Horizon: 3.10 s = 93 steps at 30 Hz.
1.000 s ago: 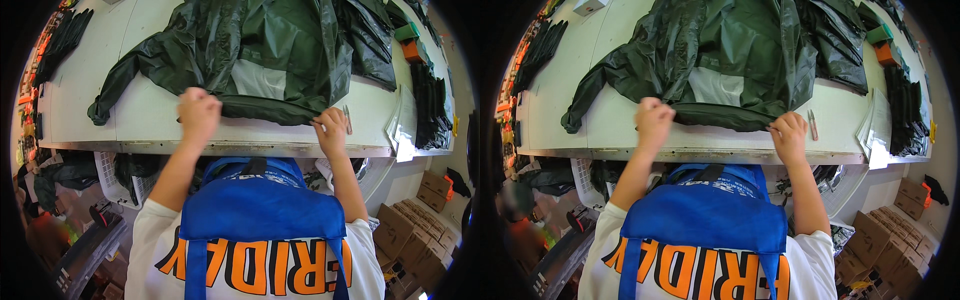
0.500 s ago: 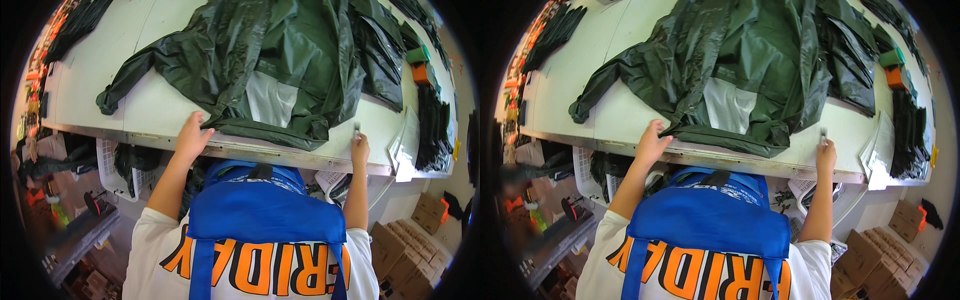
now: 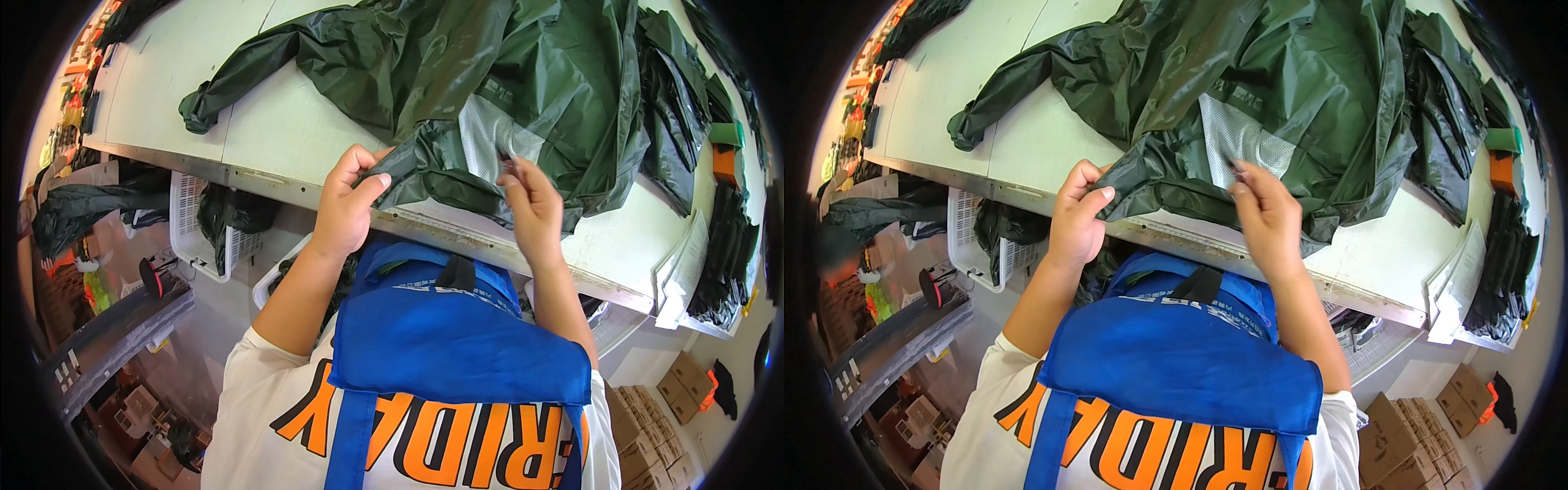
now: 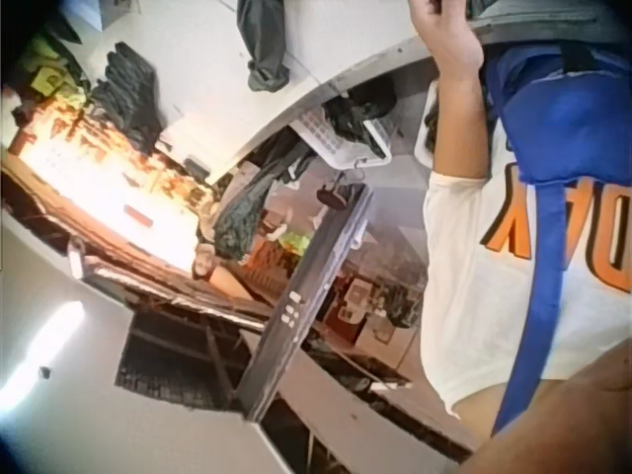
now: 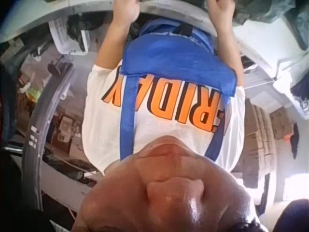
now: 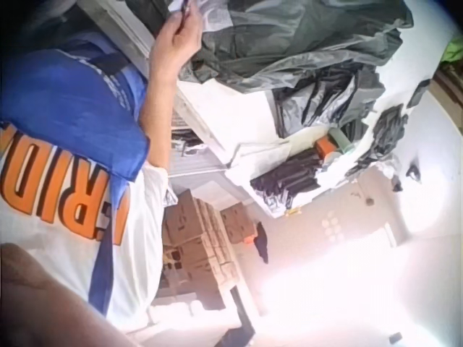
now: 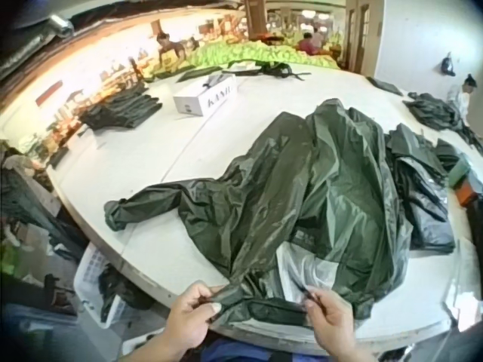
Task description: The person folds a dark green jacket on a white table, aligning the sleeves and body, then folds it into a compact rectangle. The person places the folded jacket into a white basket below the table and repeats the process with another jacket.
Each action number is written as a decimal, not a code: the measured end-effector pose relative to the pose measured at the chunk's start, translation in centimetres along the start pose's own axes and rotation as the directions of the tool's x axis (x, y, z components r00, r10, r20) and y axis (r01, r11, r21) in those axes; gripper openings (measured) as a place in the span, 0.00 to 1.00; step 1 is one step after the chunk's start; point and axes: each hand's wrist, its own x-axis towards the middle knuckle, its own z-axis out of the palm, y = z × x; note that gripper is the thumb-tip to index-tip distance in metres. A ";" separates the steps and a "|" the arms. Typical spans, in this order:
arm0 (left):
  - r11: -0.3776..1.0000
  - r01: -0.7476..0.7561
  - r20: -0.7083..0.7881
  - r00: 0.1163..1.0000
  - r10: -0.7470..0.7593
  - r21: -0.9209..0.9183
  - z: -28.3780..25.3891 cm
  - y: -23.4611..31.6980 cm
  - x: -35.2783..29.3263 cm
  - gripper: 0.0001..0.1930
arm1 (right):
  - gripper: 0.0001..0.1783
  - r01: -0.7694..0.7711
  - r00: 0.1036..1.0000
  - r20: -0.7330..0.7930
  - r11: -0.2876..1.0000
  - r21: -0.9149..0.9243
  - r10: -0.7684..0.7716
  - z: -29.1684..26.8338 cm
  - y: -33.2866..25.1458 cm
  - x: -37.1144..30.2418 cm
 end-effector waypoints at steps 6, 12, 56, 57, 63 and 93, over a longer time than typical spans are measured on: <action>0.952 0.076 0.087 0.995 -0.052 -0.295 1.2 1.7 -0.4 0.04 | 0.21 0.301 0.952 0.097 0.942 -0.149 -0.289 3.7 -2.5 1.2; 0.932 0.096 0.154 0.987 -0.044 -0.349 1.4 1.9 -0.7 0.03 | 0.22 0.323 0.944 0.112 0.939 -0.116 -0.311 4.8 -3.3 2.1; 0.051 -0.757 0.584 0.543 0.603 0.651 3.3 1.0 -2.5 0.12 | 0.14 0.024 0.995 0.098 0.964 -0.264 0.002 -0.1 -5.9 -0.8; 0.057 -0.755 0.583 0.549 0.600 0.653 3.4 1.1 -2.5 0.13 | 0.14 0.011 0.995 0.102 0.971 -0.237 0.014 -0.1 -5.5 -1.1; 0.043 -0.761 0.604 0.546 0.581 0.647 3.5 1.1 -2.6 0.13 | 0.15 -0.001 0.989 0.146 0.973 -0.232 0.036 0.9 -5.1 -1.0; 0.068 -0.471 0.467 0.882 0.062 0.880 6.8 1.8 -1.5 0.23 | 0.15 -0.420 0.658 -0.332 0.695 0.584 0.676 -12.1 10.8 -8.3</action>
